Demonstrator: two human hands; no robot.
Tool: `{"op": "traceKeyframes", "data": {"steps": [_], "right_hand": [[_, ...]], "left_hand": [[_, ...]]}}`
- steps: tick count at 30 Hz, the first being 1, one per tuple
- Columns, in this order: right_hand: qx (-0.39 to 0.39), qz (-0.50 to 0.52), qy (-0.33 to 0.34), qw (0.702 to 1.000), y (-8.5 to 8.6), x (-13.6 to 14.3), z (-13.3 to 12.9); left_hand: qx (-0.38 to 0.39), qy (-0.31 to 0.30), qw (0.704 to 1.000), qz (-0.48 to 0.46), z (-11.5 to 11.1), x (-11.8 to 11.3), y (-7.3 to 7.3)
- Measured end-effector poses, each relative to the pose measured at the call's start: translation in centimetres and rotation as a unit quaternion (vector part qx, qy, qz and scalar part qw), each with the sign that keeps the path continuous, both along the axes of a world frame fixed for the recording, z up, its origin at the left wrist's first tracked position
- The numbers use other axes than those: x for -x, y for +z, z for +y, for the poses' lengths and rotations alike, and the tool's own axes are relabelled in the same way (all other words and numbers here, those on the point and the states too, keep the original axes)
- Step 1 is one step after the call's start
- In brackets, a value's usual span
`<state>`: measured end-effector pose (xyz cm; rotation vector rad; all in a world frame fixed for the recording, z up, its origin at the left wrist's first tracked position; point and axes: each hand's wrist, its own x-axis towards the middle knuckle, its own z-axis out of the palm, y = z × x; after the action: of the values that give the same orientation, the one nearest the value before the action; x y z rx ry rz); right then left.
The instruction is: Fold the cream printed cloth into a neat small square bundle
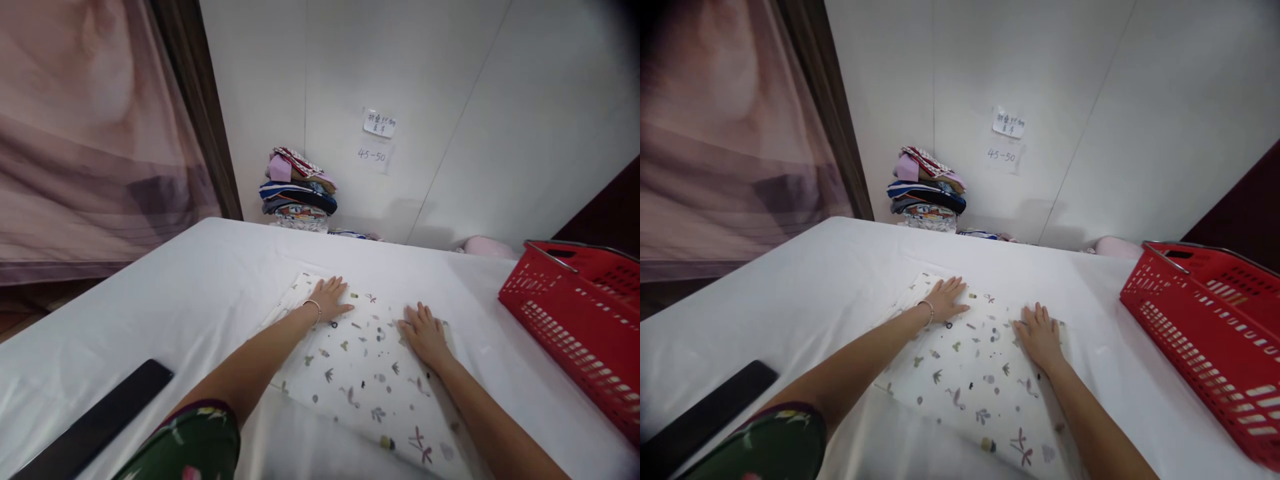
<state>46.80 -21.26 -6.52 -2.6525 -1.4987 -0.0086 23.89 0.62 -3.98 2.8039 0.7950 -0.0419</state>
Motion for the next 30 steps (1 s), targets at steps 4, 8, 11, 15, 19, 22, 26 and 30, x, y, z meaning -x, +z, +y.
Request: {"op": "traceKeyframes", "data": {"steps": [4,8,11,15,19,22,26,30], "right_hand": [[0.012,-0.010,-0.037,0.999,0.0,-1.3,-0.3],[0.036,0.007,-0.059,0.998,-0.9,-2.2,-0.5],[0.039,0.013,-0.059,0.997,-0.7,-2.4,-0.2],[0.027,0.025,-0.064,0.997,0.8,-1.3,-1.1],[-0.021,-0.006,0.008,1.000,1.0,1.9,-4.9],[0.015,0.008,0.058,0.998,0.3,4.8,-7.5],[0.057,0.046,0.039,0.997,1.1,7.6,-8.5],[0.042,0.064,0.064,0.995,2.3,9.7,-9.3]], "left_hand": [[-0.034,0.079,0.996,0.008,1.5,2.0,-0.2],[-0.016,0.097,0.995,0.028,2.2,3.0,-0.6],[0.001,0.100,0.995,0.026,2.1,2.5,0.0],[0.032,0.136,0.990,0.011,1.8,3.1,1.8],[0.025,0.219,0.975,-0.035,0.3,7.1,2.2],[0.033,0.281,0.959,-0.008,-1.7,10.8,1.7],[0.028,0.326,0.945,-0.007,-3.6,13.4,1.8],[0.085,0.365,0.927,0.015,-3.2,13.9,2.4]]}}
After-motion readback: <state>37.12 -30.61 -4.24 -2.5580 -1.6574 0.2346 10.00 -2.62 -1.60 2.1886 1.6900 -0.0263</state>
